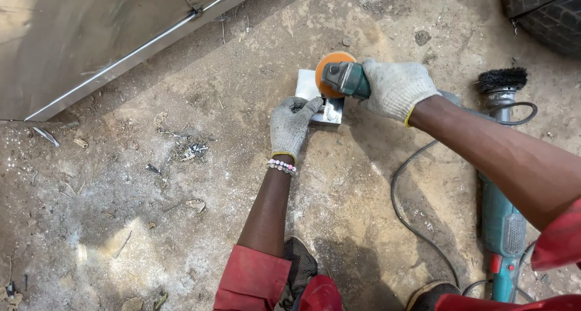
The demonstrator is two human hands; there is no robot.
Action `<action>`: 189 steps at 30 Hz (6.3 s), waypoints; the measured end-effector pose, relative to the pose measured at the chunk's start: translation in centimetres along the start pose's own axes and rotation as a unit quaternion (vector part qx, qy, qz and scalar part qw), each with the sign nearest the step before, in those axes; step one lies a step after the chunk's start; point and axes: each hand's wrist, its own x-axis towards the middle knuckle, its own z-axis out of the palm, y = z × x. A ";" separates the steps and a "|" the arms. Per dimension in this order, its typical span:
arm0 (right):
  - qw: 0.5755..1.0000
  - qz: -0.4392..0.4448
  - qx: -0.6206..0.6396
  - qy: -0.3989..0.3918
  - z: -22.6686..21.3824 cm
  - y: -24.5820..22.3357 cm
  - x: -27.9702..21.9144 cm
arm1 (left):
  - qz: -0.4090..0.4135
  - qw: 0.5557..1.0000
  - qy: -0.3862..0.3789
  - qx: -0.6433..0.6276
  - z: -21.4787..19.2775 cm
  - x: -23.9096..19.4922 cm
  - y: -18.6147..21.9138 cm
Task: Polishing the surfaces of a small metal component using a handheld angle grinder
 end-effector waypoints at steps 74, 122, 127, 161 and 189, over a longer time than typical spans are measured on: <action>0.995 0.084 0.044 -0.014 -0.8 3.5 0.9 | 0.034 0.999 0.020 0.016 0.0 0.7 -0.3; 0.998 0.025 0.033 -0.051 -0.9 -1.9 3.3 | 0.014 0.996 0.004 0.087 -0.5 -0.9 0.7; 0.998 0.007 0.057 -0.036 -1.6 -4.8 6.4 | 0.027 0.996 0.001 0.089 -1.0 -1.1 0.8; 0.985 0.037 -0.024 -0.166 -1.4 1.9 -9.4 | 0.101 0.952 -0.118 0.263 -3.8 -3.3 6.9; 0.991 0.090 0.034 -0.094 -0.4 3.4 -4.0 | 0.130 0.930 -0.122 0.321 -2.5 1.5 2.6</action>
